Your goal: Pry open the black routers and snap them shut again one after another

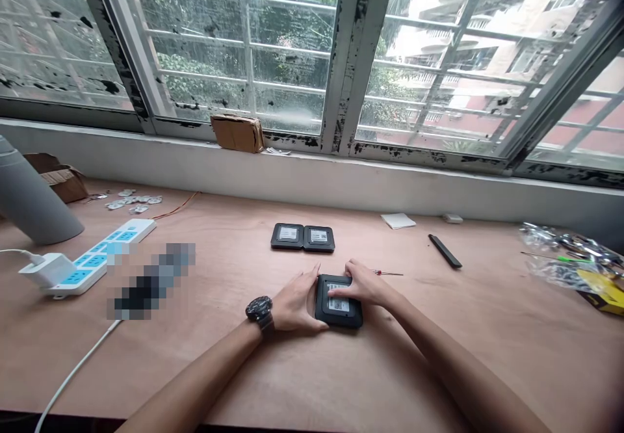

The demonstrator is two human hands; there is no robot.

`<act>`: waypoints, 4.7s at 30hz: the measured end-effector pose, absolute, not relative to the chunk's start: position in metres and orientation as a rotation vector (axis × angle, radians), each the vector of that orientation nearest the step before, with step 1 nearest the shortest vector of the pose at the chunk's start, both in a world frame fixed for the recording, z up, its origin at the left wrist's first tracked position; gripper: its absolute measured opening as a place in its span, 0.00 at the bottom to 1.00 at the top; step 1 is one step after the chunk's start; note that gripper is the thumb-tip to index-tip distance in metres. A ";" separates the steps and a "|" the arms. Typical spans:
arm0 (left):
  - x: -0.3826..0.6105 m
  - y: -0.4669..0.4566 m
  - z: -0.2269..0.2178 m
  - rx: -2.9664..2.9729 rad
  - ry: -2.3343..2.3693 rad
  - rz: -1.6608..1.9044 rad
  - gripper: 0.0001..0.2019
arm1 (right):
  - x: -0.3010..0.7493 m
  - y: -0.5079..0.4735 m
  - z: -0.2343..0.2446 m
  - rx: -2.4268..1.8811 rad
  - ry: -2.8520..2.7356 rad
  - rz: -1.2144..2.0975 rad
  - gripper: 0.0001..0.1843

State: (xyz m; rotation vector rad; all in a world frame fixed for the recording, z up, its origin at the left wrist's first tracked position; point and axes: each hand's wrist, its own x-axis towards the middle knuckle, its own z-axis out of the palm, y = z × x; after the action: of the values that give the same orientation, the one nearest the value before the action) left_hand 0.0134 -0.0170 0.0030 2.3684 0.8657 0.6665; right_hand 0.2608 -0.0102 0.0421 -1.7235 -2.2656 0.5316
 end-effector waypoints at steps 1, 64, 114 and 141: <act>0.013 -0.017 0.004 2.372 0.854 0.660 0.66 | 0.259 -0.011 0.044 -1.721 -2.260 0.538 0.35; -0.079 -0.053 -0.002 2.740 1.319 0.241 0.40 | 0.376 -0.075 0.020 -1.512 -2.285 0.564 0.48; -0.064 0.032 0.003 2.353 1.186 0.795 0.17 | 0.219 -0.035 0.050 -1.150 -2.589 0.404 0.49; -0.065 0.030 0.006 2.349 1.138 0.787 0.17 | 0.217 -0.039 0.050 -1.191 -2.657 0.204 0.48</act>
State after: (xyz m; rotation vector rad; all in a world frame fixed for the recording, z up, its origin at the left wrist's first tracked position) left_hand -0.0647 0.0301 0.0062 2.3495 1.1385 0.7868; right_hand 0.2170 -0.0394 0.0502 -1.1913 -2.6567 0.2039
